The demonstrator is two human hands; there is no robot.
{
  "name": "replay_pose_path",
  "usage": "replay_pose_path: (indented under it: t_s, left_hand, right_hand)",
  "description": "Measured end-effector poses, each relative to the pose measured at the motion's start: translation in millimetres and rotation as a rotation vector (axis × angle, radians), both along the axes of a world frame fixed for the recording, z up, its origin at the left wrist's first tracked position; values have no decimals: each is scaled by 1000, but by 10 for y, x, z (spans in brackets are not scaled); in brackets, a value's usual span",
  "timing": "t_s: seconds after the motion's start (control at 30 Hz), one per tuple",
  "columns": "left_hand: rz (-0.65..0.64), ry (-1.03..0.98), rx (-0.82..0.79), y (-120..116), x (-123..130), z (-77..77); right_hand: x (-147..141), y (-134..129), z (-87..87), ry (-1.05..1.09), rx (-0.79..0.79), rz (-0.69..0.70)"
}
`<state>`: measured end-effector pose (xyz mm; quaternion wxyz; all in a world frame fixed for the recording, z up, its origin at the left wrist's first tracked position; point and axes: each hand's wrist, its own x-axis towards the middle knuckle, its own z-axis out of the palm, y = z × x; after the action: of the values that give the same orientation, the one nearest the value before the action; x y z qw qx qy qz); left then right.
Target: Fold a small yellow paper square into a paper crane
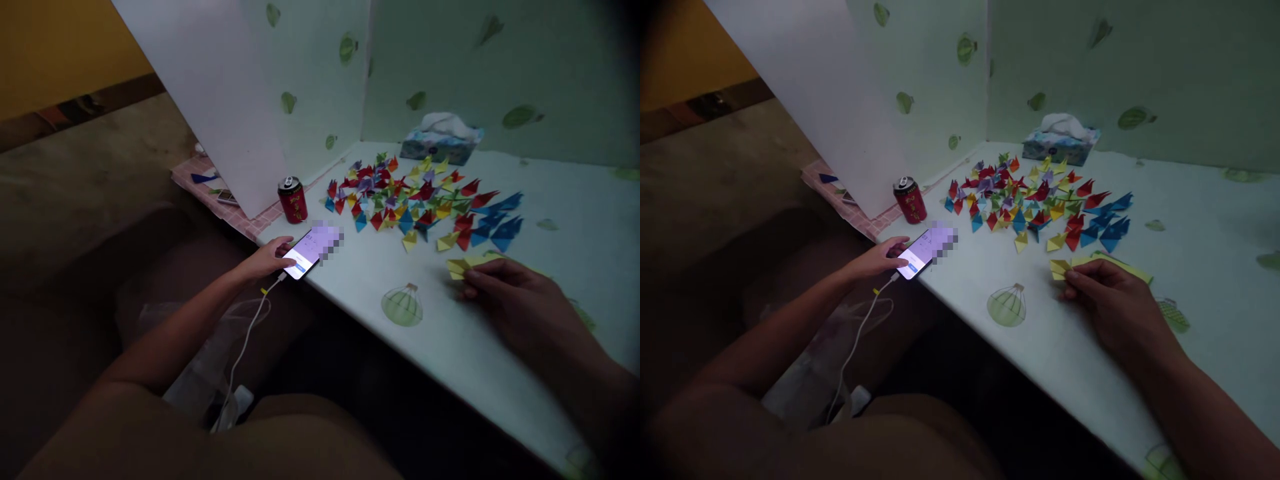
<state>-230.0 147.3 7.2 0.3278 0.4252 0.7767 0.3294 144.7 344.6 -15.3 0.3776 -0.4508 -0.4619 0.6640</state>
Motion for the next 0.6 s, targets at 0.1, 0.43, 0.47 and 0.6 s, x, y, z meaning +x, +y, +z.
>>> replay_pose_path:
  t_s: [0.1, 0.43, 0.47, 0.6]
  left_hand:
    - [9, 22, -15, 4, 30, 30]
    - [-22, 124, -21, 31, 15, -75]
    - [-22, 136, -17, 31, 13, -86]
    - [-5, 153, -13, 44, 12, -92]
  right_hand:
    - [-4, -9, 8, 0, -1, -1]
    - [-6, -14, 42, 2, -1, -3]
    - [-3, -15, 42, 6, -3, -1]
    - [2, -21, 38, 10, 4, 7]
